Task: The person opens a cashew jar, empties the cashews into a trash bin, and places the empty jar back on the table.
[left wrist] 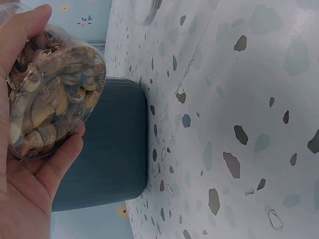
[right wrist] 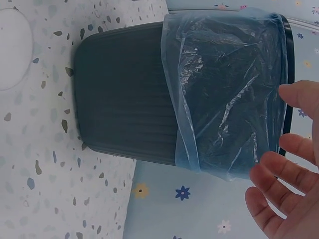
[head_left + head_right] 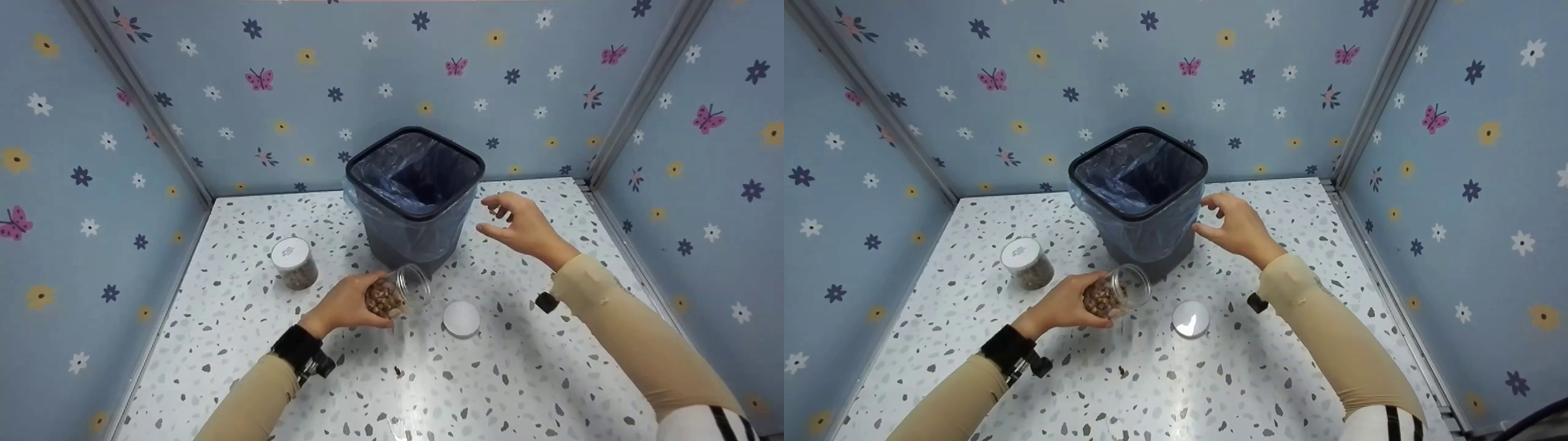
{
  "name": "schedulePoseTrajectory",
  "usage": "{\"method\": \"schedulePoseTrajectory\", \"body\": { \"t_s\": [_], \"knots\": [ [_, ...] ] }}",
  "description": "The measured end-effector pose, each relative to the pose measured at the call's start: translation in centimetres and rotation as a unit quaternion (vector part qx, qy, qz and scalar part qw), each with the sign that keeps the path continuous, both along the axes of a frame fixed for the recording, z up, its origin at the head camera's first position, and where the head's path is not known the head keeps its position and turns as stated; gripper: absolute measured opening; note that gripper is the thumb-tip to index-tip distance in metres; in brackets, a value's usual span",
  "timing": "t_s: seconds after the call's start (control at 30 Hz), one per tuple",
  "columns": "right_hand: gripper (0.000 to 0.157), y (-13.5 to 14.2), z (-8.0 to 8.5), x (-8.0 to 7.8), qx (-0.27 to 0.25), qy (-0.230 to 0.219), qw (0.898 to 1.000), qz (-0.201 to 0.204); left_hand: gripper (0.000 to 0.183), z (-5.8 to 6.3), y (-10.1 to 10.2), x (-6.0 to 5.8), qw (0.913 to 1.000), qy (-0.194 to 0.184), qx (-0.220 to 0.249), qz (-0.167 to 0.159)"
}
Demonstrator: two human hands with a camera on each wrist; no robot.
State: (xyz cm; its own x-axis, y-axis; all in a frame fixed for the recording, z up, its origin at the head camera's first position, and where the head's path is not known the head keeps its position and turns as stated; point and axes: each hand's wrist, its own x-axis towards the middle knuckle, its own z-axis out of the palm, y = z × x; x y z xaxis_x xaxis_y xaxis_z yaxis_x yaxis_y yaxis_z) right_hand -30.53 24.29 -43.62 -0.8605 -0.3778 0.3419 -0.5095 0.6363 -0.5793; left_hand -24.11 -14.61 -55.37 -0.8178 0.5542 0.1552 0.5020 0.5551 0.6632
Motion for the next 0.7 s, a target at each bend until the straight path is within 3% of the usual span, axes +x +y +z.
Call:
{"method": "schedulePoseTrajectory", "body": {
  "t_s": [0.7],
  "knots": [
    [0.047, -0.4, 2.6, -1.1, -0.007, -0.004, 0.999, -0.031, 0.088, -0.1, -0.2, -0.1, 0.9998, 0.018, -0.002, 0.003]
  ]
}}
